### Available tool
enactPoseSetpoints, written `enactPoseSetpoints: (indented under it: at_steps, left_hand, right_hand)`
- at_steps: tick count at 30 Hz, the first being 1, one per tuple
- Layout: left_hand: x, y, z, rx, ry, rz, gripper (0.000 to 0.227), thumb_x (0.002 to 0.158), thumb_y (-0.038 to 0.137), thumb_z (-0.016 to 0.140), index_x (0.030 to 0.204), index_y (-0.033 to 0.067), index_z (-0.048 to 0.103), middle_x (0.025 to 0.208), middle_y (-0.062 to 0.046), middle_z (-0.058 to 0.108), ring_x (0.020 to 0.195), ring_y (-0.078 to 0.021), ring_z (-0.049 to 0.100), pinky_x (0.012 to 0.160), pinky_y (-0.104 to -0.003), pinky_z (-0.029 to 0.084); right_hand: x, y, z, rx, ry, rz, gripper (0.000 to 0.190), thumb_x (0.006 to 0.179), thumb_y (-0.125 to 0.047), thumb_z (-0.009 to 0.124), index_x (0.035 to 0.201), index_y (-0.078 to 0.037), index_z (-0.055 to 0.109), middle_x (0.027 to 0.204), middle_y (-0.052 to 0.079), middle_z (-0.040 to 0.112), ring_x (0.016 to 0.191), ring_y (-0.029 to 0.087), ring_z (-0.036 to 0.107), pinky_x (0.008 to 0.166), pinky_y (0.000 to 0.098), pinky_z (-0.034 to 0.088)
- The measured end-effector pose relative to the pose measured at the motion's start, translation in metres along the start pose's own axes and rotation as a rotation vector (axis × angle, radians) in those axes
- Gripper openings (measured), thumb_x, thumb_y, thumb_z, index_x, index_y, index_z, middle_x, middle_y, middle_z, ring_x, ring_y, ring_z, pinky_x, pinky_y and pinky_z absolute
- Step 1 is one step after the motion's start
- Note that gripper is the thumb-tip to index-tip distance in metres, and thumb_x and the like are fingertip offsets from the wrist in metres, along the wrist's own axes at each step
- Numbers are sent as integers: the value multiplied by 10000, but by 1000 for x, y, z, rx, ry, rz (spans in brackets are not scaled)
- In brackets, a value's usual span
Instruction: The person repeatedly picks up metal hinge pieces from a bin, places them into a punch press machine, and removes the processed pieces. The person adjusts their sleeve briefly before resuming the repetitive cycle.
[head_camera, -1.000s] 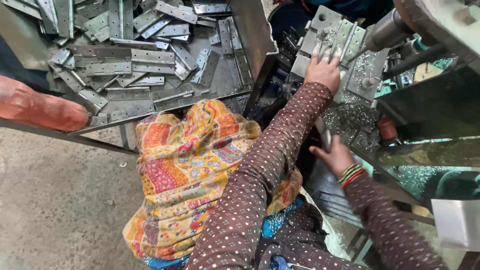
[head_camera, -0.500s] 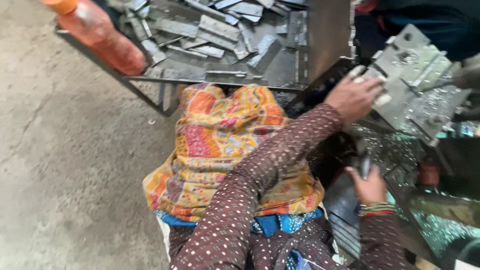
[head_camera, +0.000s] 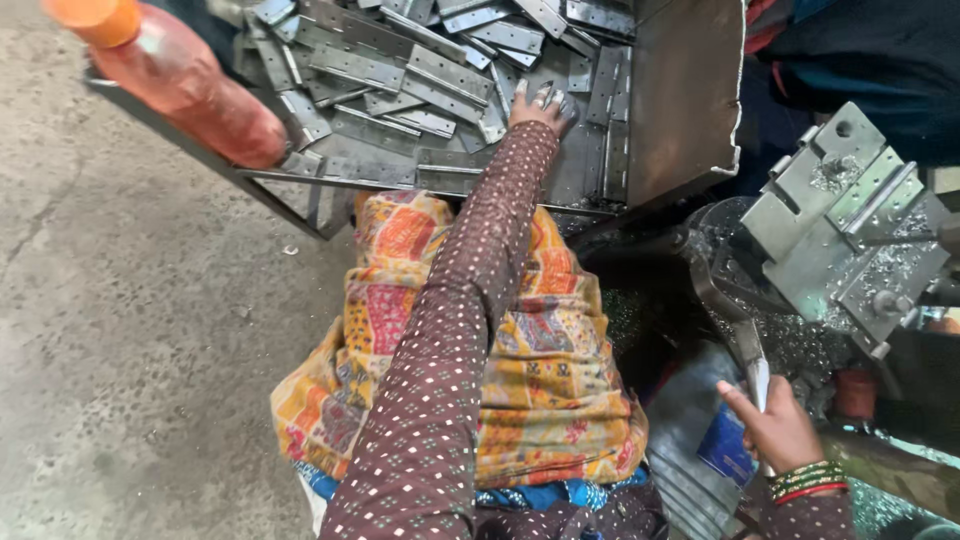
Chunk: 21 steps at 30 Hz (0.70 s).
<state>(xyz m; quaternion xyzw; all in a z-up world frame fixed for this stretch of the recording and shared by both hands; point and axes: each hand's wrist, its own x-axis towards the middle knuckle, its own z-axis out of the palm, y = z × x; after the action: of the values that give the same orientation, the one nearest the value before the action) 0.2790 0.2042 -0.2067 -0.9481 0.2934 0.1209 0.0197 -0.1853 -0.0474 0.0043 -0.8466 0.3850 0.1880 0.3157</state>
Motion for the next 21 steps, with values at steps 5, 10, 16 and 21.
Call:
enactPoseSetpoints:
  at_steps: [5, 10, 16, 21]
  left_hand:
    - [38, 11, 1, -26, -204, 54, 420, 1027, 301, 520, 1447, 284, 521, 1537, -93, 410, 1430, -279, 396, 1146, -614, 239]
    - [48, -5, -3, -34, -277, 29, 450, 1007, 323, 554, 1453, 287, 510, 1502, -126, 417, 1374, -302, 433, 1087, -597, 306]
    - [55, 5, 9, -62, -239, -18, 492, 981, 348, 595, 1460, 291, 496, 1460, -165, 426, 1307, -330, 477, 1017, -576, 386]
    - [53, 25, 5, -1, -186, -36, 530, 961, 370, 630, 1465, 295, 485, 1425, -197, 433, 1251, -354, 513, 958, -558, 452]
  right_hand:
    - [-5, -7, -2, -89, 49, 71, 548, 830, -441, 754, 1052, 10, 535, 590, 142, 593, 435, 209, 576, 425, 358, 464]
    - [-5, -12, 1, -41, 36, 88, 541, 829, -445, 748, 1082, -11, 547, 615, 122, 599, 451, 199, 576, 434, 356, 459]
    - [-4, -11, 0, -54, 34, 73, 535, 824, -439, 748, 1079, -14, 547, 621, 111, 603, 447, 194, 576, 427, 352, 462]
    - [-4, -12, 2, -48, 27, 105, 542, 823, -440, 750, 1087, -12, 547, 612, 122, 583, 448, 202, 558, 416, 363, 441]
